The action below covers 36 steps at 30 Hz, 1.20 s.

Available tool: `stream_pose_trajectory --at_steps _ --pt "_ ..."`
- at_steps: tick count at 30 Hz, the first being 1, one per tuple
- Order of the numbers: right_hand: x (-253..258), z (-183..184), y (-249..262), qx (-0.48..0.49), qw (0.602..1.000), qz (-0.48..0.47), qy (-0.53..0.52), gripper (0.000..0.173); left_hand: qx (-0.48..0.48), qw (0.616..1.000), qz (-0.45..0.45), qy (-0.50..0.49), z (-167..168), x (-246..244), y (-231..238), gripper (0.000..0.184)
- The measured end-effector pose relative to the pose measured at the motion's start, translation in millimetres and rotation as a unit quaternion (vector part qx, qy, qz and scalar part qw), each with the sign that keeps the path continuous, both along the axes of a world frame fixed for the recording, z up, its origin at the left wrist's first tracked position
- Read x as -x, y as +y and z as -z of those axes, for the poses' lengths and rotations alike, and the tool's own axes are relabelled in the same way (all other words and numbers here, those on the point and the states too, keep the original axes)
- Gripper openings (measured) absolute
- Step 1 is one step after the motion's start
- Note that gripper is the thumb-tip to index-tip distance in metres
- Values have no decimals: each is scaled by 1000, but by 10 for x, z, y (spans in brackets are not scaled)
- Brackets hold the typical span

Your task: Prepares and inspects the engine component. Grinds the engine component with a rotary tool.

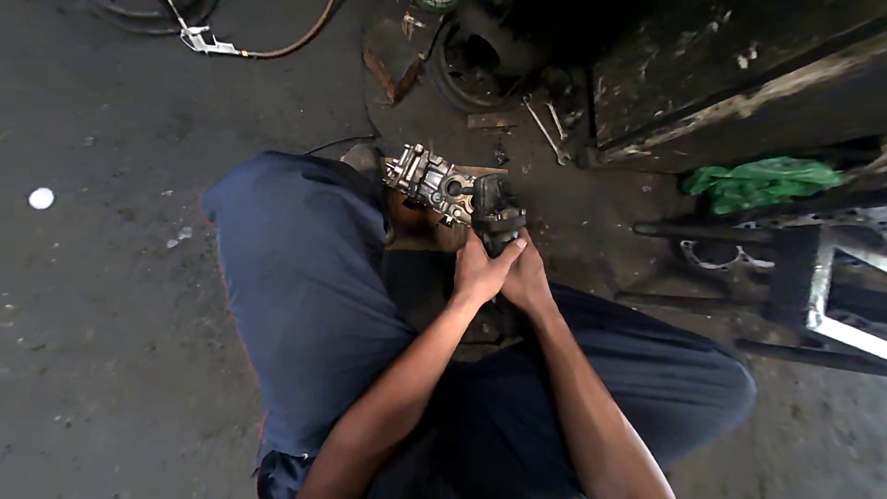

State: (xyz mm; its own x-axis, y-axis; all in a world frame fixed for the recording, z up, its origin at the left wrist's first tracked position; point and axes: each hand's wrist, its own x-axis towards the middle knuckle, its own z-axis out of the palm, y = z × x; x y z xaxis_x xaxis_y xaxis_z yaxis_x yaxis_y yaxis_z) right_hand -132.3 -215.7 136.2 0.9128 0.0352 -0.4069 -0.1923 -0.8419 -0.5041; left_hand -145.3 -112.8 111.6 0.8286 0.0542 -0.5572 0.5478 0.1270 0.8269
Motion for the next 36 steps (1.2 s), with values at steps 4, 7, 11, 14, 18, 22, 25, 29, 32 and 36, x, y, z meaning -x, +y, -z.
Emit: stream_pose_trajectory --at_steps 4,7,11,14,18,22,25,29,32,36 --pt "-66 182 18 -31 999 11 6 58 -18 1000 9 14 125 -57 29 73" --pt "-89 259 -11 -40 999 3 0 61 -24 1000 5 16 153 -73 22 74" --pt "-44 76 -26 -19 1000 -9 -7 62 -13 1000 16 13 4 -28 26 79" --pt "-15 -74 -44 -7 1000 -17 -11 64 -2 1000 21 8 -133 8 26 80" --pt "-44 -70 -18 -12 1000 -11 11 63 -5 1000 23 18 -107 3 48 77" --pt "-139 98 18 -31 999 1 40 60 -25 999 26 38 8 -73 75 82" --pt "-165 232 16 -58 998 7 35 62 -45 997 35 46 57 -114 88 84" --pt "-125 223 -55 -81 997 -1 11 64 -48 997 48 45 -9 -104 57 81" --pt "-81 59 -114 -99 995 0 -7 65 -36 997 68 32 -144 -70 34 80" --pt "-73 -62 -135 -127 992 27 3 62 -27 995 91 22 -220 -53 31 73"
